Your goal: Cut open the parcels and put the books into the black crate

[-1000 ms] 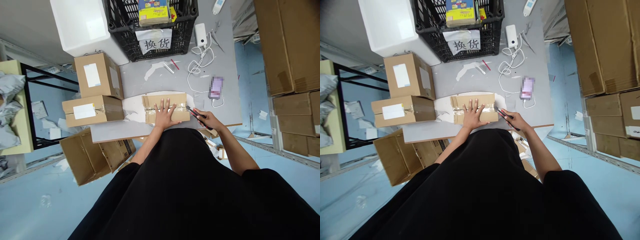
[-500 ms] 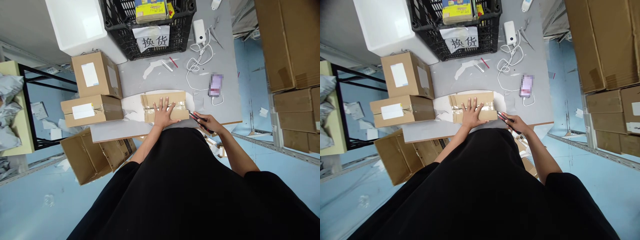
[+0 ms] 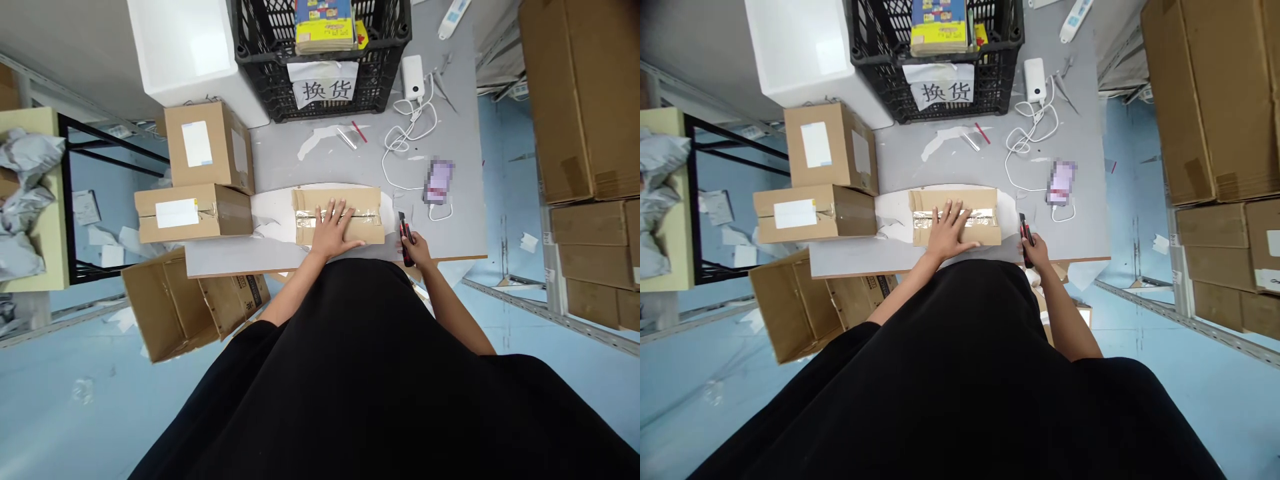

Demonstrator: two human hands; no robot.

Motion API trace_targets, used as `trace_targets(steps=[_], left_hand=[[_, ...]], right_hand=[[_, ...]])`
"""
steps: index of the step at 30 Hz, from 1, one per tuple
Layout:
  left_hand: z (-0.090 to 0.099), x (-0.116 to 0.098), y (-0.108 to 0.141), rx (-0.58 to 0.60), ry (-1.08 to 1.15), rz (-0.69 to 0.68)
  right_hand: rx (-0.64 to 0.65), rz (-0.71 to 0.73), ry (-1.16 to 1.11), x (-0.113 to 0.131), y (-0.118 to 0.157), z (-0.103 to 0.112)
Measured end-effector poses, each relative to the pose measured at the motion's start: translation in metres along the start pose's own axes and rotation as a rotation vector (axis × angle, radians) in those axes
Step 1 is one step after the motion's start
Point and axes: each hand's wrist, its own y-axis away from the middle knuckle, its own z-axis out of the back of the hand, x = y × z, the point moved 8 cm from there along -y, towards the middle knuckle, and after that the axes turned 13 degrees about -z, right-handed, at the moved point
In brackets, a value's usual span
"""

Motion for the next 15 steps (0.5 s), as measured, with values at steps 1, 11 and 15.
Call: trace_targets(steps=[1,11,15], left_hand=[[0.007,0.005,0.003,-0.043,0.015,0.018],[0.053,0.132,0.072,-0.635,0.348,0.523],[0.029,0.165,0.065,-0.654,0.728,0.609]], right_hand=[[-0.103,0.027,0.115,0.0,-0.01,-0.001],[-0.356,0.07,0.574,0.0,-0.041,-0.028],[-0.428,0.213,0.493,0.018,-0.019,-0.03]])
